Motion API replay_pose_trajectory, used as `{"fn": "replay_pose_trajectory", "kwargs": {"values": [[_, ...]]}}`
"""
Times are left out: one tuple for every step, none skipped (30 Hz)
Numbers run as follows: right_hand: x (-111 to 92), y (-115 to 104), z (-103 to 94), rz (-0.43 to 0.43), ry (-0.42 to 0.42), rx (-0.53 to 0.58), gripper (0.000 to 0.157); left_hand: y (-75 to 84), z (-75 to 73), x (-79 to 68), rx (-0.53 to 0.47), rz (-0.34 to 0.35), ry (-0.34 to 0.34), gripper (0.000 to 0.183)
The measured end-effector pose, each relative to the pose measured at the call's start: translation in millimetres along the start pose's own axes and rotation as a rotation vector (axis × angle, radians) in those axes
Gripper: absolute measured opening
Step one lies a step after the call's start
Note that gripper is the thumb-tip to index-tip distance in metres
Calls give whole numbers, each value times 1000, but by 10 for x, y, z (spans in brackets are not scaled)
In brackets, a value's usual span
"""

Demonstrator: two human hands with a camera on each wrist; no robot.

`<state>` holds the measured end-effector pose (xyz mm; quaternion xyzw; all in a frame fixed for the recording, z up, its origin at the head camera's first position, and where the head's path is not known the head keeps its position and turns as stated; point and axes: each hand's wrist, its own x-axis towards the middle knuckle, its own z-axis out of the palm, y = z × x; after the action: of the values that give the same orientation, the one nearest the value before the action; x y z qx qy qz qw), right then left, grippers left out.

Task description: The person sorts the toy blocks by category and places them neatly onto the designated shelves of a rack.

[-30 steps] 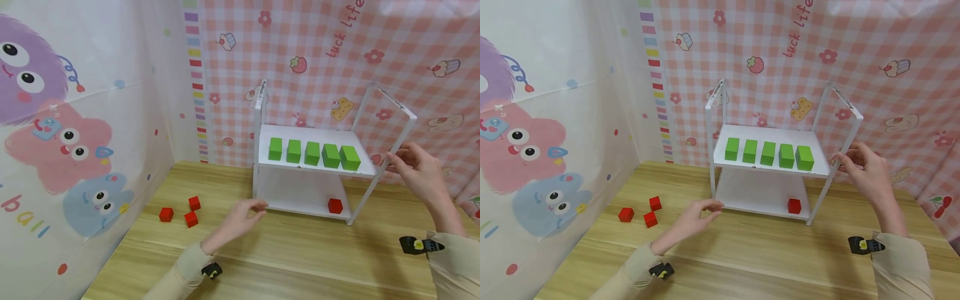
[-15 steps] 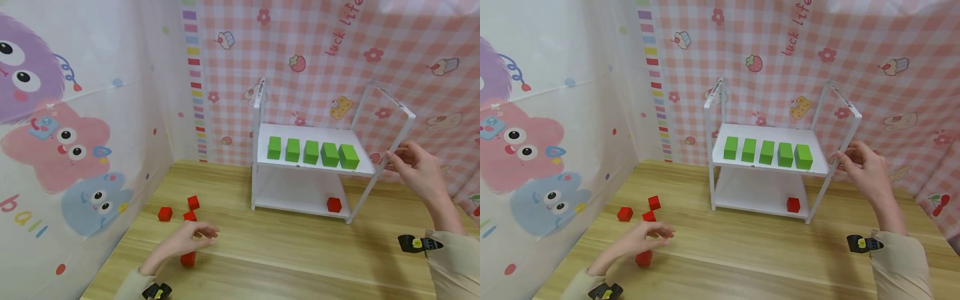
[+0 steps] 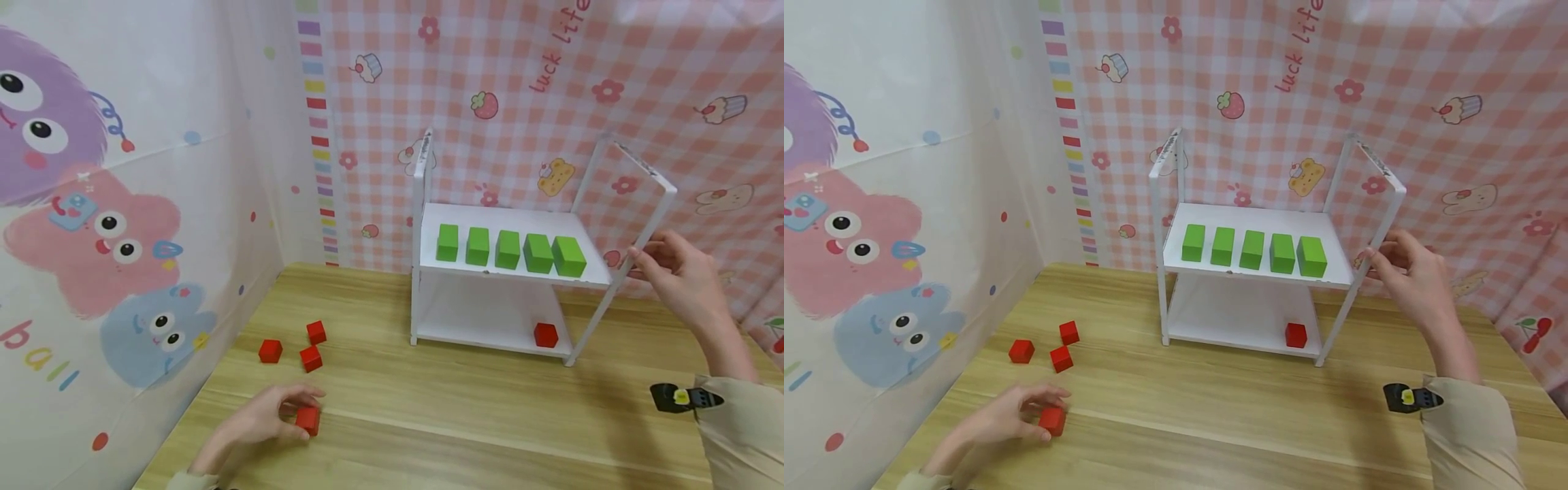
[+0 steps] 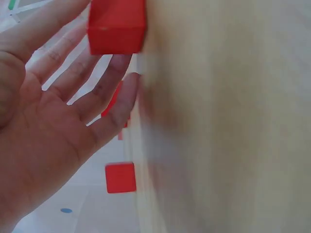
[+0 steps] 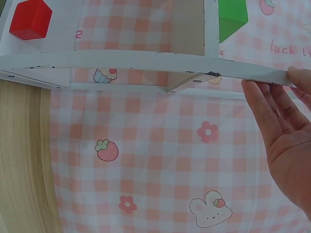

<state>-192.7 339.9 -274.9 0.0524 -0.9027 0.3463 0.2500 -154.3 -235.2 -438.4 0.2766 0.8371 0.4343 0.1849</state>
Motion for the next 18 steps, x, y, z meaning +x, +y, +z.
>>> {"fn": "replay_pose_trajectory", "kwargs": {"values": [[1, 0, 0, -1, -1, 4, 23, -16, 1, -7, 14, 2, 0, 61], [0, -1, 0, -2, -1, 6, 23, -28, 3, -11, 33, 3, 2, 61], [1, 0, 0, -3, -2, 9, 23, -36, 4, -12, 50, 2, 4, 62], [1, 1, 0, -4, -1, 11, 23, -41, 5, -11, 70, -1, 7, 61], [1, 2, 0, -5, -1, 13, 23, -42, 4, -8, 88, -5, 8, 61], [1, 4, 0, -5, -3, 14, 24, -39, 2, -3, 108, -7, 11, 59], [1, 6, 0, -4, -5, 13, 24, -33, 0, 1, 126, -12, 13, 58], [1, 7, 1, -5, -6, 12, 24, -24, -2, 6, 136, -16, 14, 57], [1, 9, 2, -6, -6, 10, 25, -17, -4, 10, 145, -22, 15, 56], [0, 10, 3, -5, -8, 12, 25, -8, -4, 13, 149, -25, 13, 54], [0, 11, 5, -4, -10, 13, 25, 1, -4, 14, 150, -28, 11, 53], [-1, 11, 6, -2, -13, 14, 26, 7, -3, 15, 149, -31, 10, 53], [-1, 11, 7, -1, -13, 14, 26, 12, -3, 16, 148, -33, 9, 52], [-2, 10, 8, -2, -14, 18, 26, 15, -2, 17, 149, -32, 10, 52], [-2, 9, 9, -2, -14, 21, 26, 20, -2, 16, 150, -32, 10, 52], [-3, 8, 9, -2, -16, 26, 25, 23, 0, 16, 151, -29, 10, 51], [-3, 8, 8, -3, -16, 27, 25, 26, 0, 18, 155, -26, 10, 51], [-3, 7, 8, -4, -15, 27, 24, 29, 2, 21, 161, -25, 11, 50]]}}
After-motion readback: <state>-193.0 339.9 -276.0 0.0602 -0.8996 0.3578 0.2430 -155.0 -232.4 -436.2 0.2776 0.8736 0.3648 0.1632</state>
